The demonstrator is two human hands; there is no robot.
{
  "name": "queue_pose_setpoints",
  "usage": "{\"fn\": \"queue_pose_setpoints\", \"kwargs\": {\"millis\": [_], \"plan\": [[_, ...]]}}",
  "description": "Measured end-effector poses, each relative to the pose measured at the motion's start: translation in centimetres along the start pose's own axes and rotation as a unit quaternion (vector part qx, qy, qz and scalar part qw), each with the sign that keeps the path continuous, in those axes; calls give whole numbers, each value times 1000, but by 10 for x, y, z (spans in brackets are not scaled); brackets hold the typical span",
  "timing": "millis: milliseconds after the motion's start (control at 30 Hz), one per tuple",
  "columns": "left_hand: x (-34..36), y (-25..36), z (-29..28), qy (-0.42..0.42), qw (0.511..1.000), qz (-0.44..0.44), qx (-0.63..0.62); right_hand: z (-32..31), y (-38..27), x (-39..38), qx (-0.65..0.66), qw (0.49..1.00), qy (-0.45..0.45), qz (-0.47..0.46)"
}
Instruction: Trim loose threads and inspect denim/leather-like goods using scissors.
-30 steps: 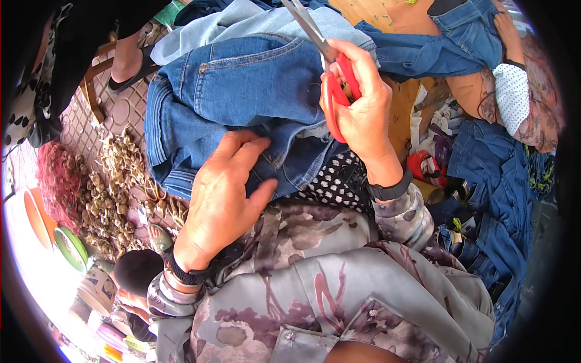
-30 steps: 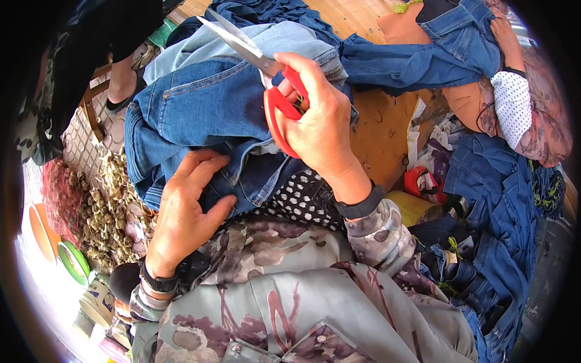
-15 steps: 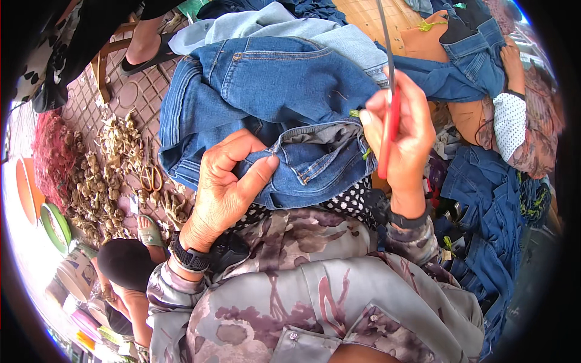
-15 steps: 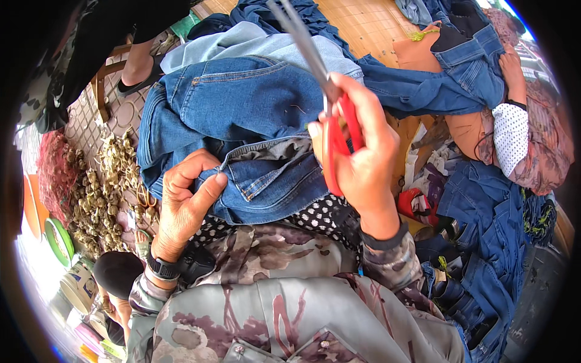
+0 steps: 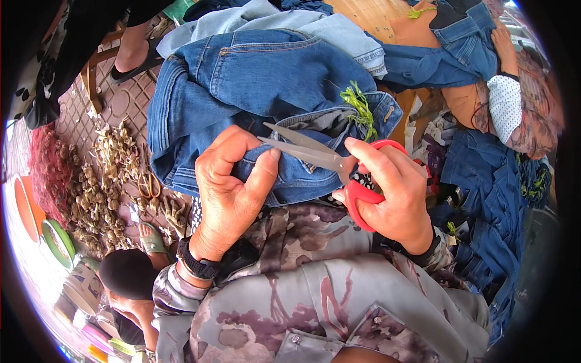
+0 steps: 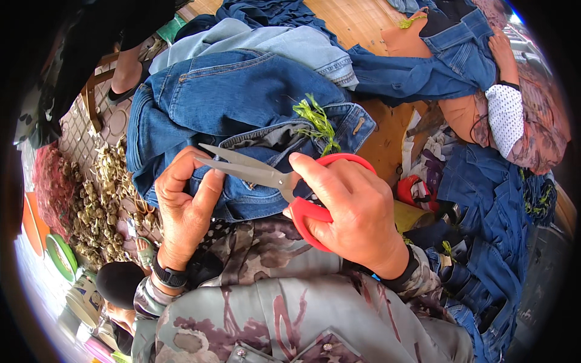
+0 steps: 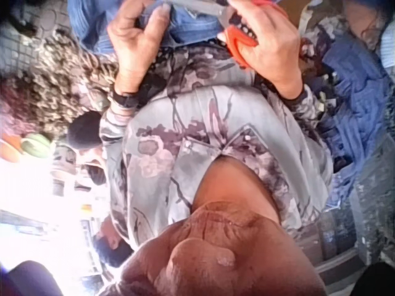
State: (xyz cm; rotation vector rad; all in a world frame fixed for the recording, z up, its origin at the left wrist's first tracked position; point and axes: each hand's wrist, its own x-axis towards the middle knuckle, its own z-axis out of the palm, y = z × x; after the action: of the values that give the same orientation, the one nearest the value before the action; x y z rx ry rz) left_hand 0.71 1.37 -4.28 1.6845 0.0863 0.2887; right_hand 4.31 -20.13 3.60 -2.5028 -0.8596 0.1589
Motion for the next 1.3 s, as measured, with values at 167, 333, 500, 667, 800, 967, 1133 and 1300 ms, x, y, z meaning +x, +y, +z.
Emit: {"fn": "queue_pose_setpoints", "kwargs": {"millis": [167,333,500,667,800,967,1133,1300], "plan": [[2,5,7,-1,999,-47,-17,0,-1,-3,-92,995,25,-33],[4,6,12,13,997,-78,-27,-2,-3,-3,-106,994,32,-21],[4,8,13,17,996,-83,-9,-4,-7,-3,-128,991,23,-13],[4,10,13,17,997,-76,-7,-3,-12,-3,-125,992,25,4],[2,10,13,20,997,-81,-5,-2,-14,-4,-128,991,17,13],[1,10,13,22,998,-66,7,-3,-16,-5,-169,986,16,6],[1,10,13,24,998,-65,2,-4,-16,-3,-185,982,22,-3],[1,9,13,31,997,-72,-11,-4,-16,-5,-170,985,9,16]]}}
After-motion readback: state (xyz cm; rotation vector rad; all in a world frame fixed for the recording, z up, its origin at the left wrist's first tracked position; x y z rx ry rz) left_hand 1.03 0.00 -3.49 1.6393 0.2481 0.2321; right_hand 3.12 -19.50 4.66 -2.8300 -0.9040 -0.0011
